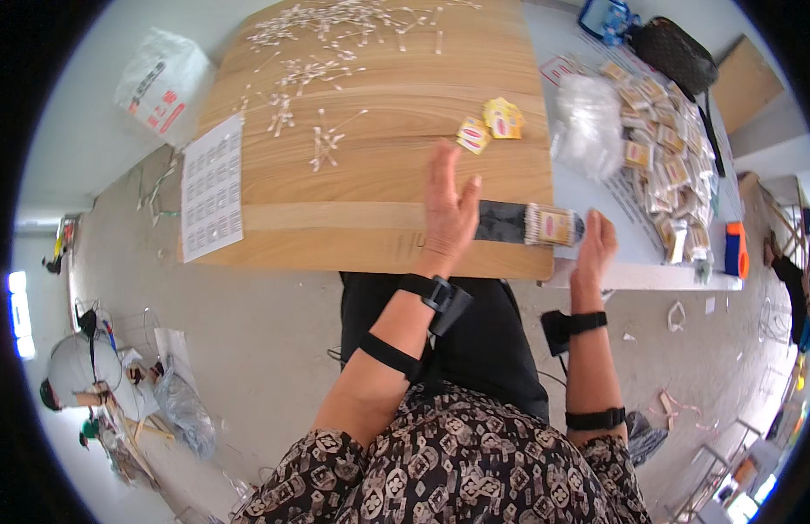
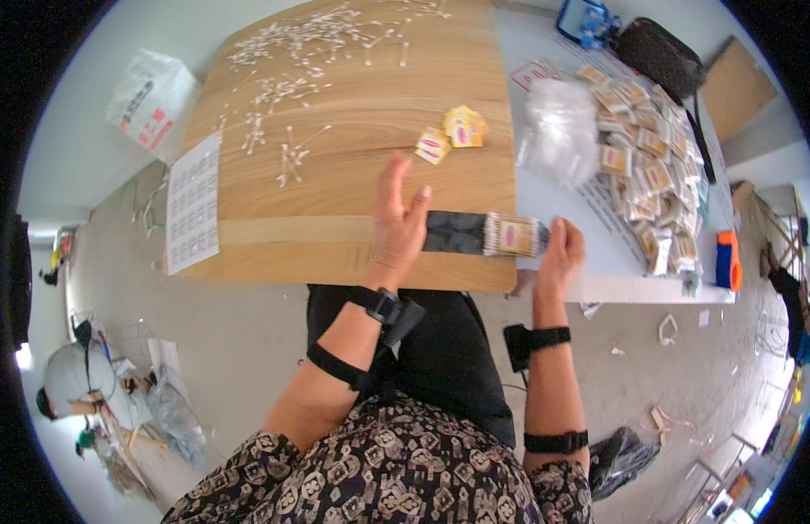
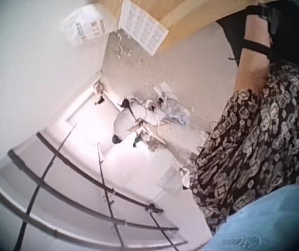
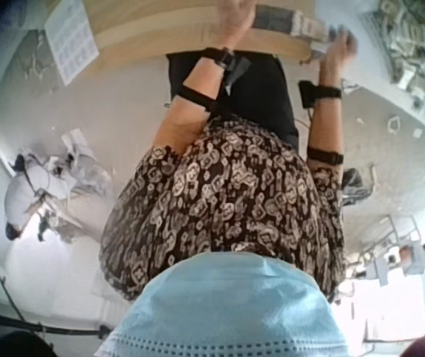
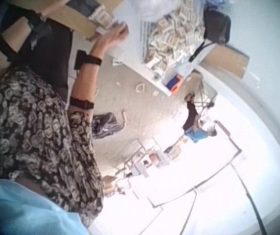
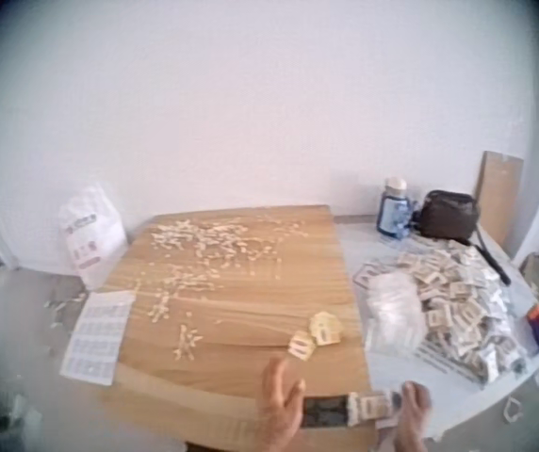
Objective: The recorder is shown manually counting and packing cotton swabs into small plastic retail containers.
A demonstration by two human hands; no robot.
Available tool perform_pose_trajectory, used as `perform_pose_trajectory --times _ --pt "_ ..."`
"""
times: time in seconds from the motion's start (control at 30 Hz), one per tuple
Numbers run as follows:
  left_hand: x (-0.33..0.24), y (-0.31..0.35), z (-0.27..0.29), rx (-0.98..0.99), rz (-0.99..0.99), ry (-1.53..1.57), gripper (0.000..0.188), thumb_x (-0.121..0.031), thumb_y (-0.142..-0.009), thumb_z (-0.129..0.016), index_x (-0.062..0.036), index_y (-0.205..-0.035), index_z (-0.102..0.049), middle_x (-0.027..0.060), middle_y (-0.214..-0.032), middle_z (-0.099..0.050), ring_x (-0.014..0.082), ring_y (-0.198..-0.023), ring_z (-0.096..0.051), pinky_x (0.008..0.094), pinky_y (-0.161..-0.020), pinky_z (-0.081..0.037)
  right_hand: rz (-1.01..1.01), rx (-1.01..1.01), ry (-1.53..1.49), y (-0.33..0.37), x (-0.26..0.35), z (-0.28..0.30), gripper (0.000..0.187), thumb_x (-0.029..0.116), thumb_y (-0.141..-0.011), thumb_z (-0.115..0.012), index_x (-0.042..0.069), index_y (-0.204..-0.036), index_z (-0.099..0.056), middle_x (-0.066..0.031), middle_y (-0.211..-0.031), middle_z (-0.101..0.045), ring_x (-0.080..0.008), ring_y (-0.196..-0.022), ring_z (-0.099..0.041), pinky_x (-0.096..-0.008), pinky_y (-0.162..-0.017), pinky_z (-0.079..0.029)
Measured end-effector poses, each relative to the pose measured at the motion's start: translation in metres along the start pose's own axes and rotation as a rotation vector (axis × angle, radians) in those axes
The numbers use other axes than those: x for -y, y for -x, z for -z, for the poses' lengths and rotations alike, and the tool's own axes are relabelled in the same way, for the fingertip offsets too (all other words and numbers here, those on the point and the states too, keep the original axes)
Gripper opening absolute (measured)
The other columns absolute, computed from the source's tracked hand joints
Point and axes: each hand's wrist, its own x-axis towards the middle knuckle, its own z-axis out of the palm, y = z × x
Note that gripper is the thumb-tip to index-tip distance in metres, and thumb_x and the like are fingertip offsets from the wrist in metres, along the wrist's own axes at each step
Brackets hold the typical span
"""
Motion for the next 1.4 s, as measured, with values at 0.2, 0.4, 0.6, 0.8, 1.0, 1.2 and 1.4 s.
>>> perform_pose_trajectory --times 0.2,0.4,0.6,0.8,1.0,1.2,1.4 --pt "0.076 -0.041 0.115 -0.165 0.21 -0.742 0.062 -0.025 -0.085 -0.067 -0.004 -0.137 -0.042 0.0239 -0.147 -0.033 0.0406 -0.14 -0.024 0.0507 -0.114 -0.022 0.247 0.091 0.188 0.032 0.061 -0.011 0.021 0.007 -0.087 -0.063 0.002 -0.108 -0.063 -0.0069 -0.105 -0.06 -0.018 -0.092 -0.055 -0.0294 -0.077 -0.047" --pt "0.087 -0.046 0.133 0.044 0.46 -0.879 0.063 -0.026 -0.09 -0.06 -0.0027 -0.143 -0.036 0.0177 -0.151 -0.031 0.0352 -0.141 -0.025 0.0511 -0.115 -0.021 0.31 0.457 0.089 0.079 0.085 -0.07 0.021 -0.002 -0.081 -0.062 0.002 -0.101 -0.062 -0.0074 -0.097 -0.059 -0.0181 -0.085 -0.057 -0.0282 -0.068 -0.048" --pt "0.057 0.0 0.119 0.163 0.257 -0.888 0.054 -0.014 -0.092 -0.052 -0.0056 -0.143 -0.038 0.0134 -0.15 -0.036 0.0308 -0.141 -0.029 0.049 -0.115 -0.021 0.281 0.69 0.07 0.1 0.088 -0.116 0.023 -0.003 -0.078 -0.063 -0.001 -0.101 -0.06 -0.0127 -0.094 -0.058 -0.0223 -0.083 -0.059 -0.031 -0.07 -0.049" --pt "0.044 0.026 0.132 0.291 0.087 -0.633 0.055 -0.005 -0.085 -0.052 -0.0083 -0.14 -0.044 0.0084 -0.148 -0.041 0.0282 -0.14 -0.032 0.0467 -0.117 -0.017 0.487 0.767 0.179 0.088 0.093 -0.165 0.045 0.004 -0.07 -0.072 0.001 -0.113 -0.057 -0.0166 -0.108 -0.056 -0.0332 -0.097 -0.057 -0.0409 -0.083 -0.048" --pt "0.041 0.024 0.132 0.209 0.18 -0.527 0.064 -0.013 -0.08 -0.062 -0.0078 -0.14 -0.041 0.0139 -0.148 -0.039 0.0288 -0.14 -0.031 0.0457 -0.117 -0.017 0.601 0.797 0.314 0.086 0.094 -0.195 0.041 0.009 -0.064 -0.077 0.005 -0.102 -0.063 -0.0133 -0.108 -0.056 -0.0345 -0.105 -0.053 -0.0429 -0.09 -0.045" --pt "0.037 0.021 0.13 0.234 0.214 -0.581 0.07 -0.019 -0.075 -0.071 -0.0084 -0.139 -0.043 0.0155 -0.15 -0.034 0.0325 -0.141 -0.027 0.0455 -0.117 -0.017 0.601 0.825 0.33 0.086 0.091 -0.196 0.021 0.008 -0.066 -0.075 0.005 -0.083 -0.064 -0.0107 -0.099 -0.057 -0.0333 -0.101 -0.053 -0.0416 -0.085 -0.046" --pt "0.037 0.02 0.127 0.218 0.198 -0.586 0.068 -0.022 -0.075 -0.072 -0.0097 -0.137 -0.046 0.0153 -0.15 -0.034 0.0329 -0.141 -0.027 0.0462 -0.116 -0.017 0.574 0.803 0.29 0.084 0.081 -0.193 0.014 0.002 -0.068 -0.071 0.004 -0.08 -0.063 -0.0113 -0.095 -0.057 -0.0329 -0.098 -0.054 -0.0419 -0.084 -0.046"
